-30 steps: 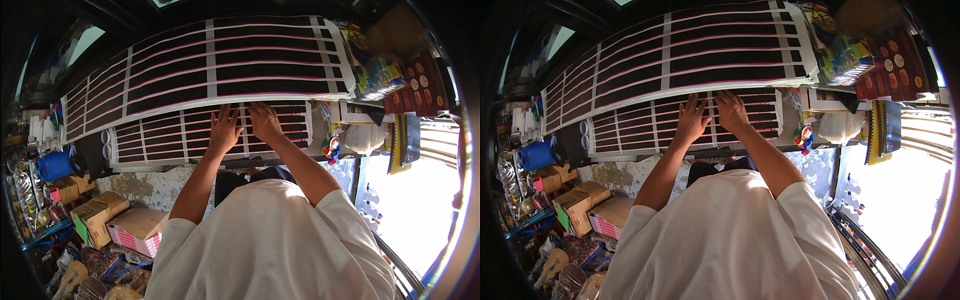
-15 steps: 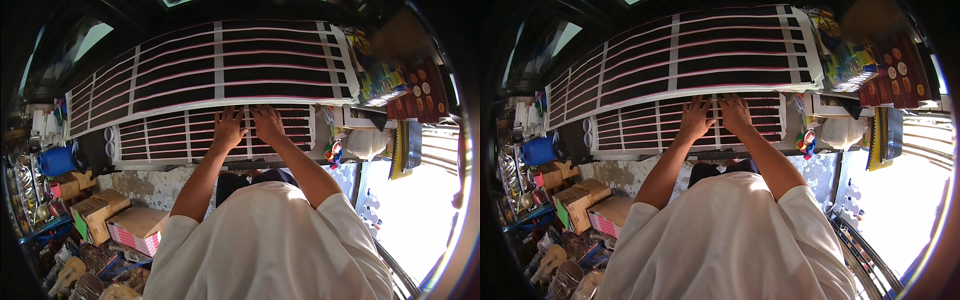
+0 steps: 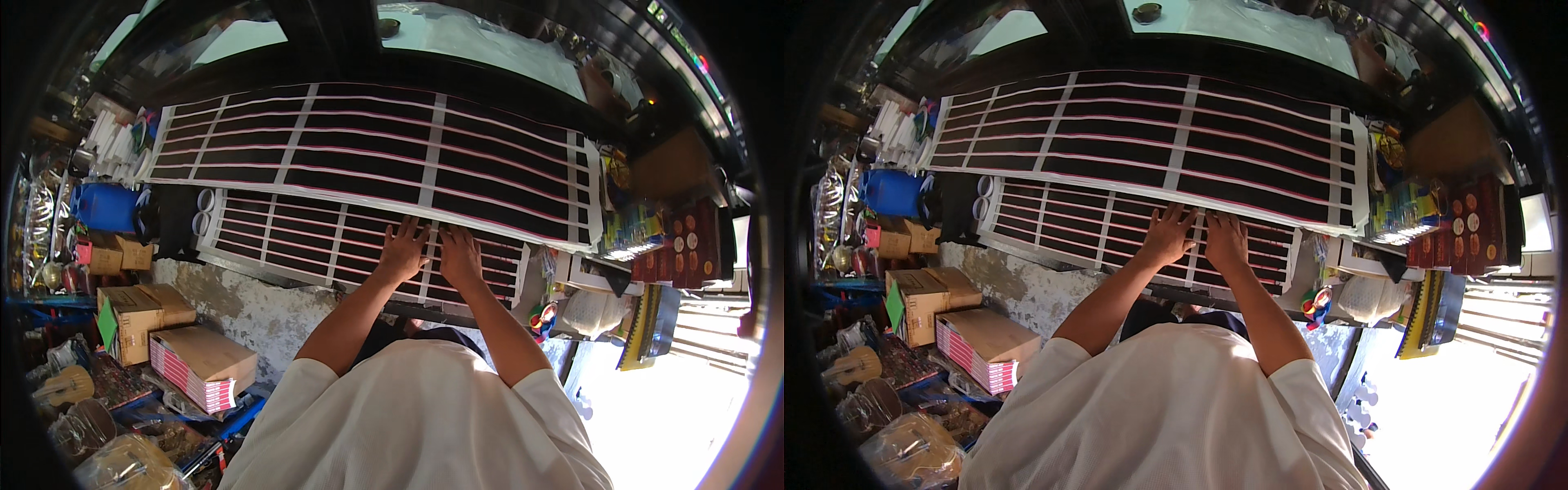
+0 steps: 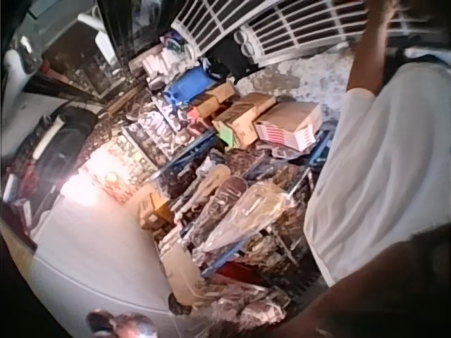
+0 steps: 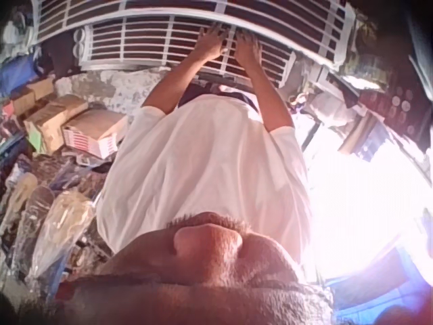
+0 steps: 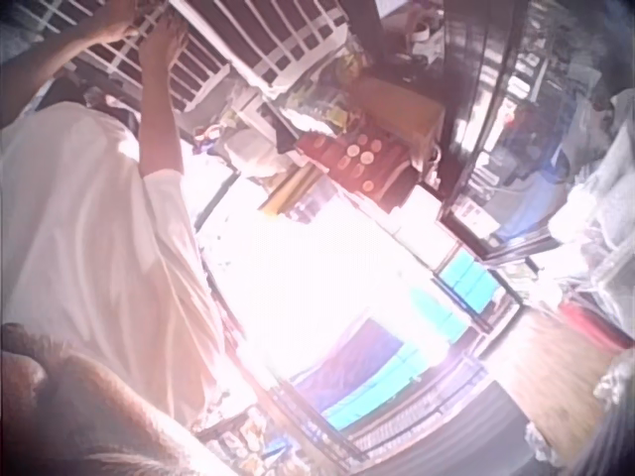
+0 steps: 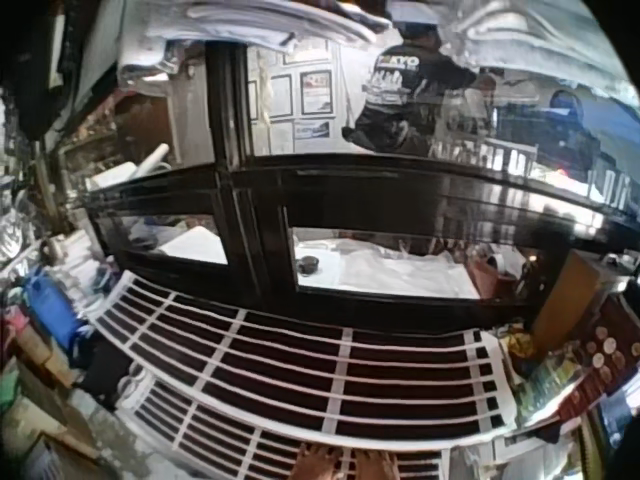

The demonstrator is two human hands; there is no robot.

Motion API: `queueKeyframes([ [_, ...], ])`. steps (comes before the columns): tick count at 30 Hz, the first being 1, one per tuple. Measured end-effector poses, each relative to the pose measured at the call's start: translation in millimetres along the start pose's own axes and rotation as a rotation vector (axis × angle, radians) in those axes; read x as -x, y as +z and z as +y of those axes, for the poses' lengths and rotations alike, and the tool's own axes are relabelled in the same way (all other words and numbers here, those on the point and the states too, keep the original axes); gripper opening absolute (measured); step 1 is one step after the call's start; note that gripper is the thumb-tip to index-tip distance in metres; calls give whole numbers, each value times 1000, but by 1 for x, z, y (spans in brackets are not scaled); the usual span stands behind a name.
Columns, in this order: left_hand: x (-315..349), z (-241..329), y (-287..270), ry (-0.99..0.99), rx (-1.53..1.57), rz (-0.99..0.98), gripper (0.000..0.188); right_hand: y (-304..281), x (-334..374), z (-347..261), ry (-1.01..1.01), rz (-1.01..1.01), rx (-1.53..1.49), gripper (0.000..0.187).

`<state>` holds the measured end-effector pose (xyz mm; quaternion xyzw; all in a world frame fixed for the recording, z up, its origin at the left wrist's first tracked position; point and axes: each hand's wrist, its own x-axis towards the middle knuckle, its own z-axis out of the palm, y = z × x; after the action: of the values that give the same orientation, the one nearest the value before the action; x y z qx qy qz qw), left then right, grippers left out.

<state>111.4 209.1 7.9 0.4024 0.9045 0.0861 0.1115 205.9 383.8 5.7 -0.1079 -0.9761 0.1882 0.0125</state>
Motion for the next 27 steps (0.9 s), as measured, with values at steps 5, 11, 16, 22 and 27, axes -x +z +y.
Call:
queueKeyframes([
  [5, 1, 0, 2, 2, -10, -2, 92, 1, 1, -1, -5, -12, 20, 49],
  [11, 0, 1, 3, -3, -32, -8, 92, 3, 1, 0, -8, 5, 7, 50],
  [16, 2, 2, 4, 4, -16, 52, 88, 4, 2, 5, -17, 10, 3, 50],
  [22, 1, 3, 2, -1, 24, 44, 86, 1, -2, 15, 0, 62, -16, 48],
  [27, -3, 3, -1, -3, 37, 5, 87, 2, 2, 14, -36, 134, -49, 45],
])
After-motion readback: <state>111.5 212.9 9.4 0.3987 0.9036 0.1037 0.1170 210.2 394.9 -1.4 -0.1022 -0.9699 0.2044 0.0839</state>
